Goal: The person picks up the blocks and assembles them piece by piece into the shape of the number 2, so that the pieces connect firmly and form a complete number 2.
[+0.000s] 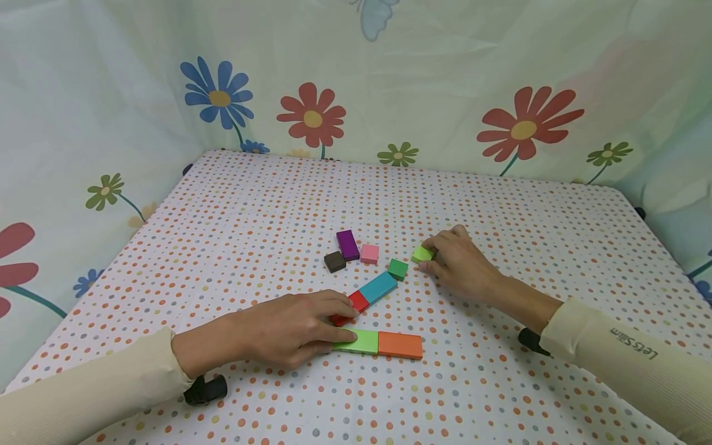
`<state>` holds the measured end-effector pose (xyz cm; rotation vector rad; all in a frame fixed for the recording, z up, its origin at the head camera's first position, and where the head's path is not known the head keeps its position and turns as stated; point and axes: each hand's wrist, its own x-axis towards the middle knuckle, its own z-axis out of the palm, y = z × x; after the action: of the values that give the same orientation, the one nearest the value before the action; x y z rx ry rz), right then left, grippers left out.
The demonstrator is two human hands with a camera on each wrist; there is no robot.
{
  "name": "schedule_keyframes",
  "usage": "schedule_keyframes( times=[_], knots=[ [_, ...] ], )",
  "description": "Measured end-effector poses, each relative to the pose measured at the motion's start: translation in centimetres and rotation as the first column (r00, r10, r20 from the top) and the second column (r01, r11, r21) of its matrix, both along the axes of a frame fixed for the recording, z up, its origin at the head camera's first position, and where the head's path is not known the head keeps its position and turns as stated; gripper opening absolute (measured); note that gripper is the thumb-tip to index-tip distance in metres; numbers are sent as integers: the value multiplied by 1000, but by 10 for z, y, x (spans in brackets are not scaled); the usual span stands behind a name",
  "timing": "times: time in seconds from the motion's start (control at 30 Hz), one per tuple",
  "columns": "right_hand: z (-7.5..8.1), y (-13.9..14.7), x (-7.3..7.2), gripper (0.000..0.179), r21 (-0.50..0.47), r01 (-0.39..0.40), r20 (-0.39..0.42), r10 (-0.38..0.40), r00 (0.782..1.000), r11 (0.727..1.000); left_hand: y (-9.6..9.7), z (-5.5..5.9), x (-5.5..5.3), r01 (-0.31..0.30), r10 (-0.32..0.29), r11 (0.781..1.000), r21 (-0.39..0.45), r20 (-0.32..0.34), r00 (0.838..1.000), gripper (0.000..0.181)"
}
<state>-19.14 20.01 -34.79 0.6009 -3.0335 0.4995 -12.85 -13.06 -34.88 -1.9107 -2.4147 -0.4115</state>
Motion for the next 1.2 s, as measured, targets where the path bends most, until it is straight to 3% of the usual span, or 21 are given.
schedule_keyframes(
  times=[1.2],
  knots=[
    [2,0,-1,36,49,-26,-24,27,999,998,0,0,0,-3,3,1000,18,21,1000,28]
  ],
)
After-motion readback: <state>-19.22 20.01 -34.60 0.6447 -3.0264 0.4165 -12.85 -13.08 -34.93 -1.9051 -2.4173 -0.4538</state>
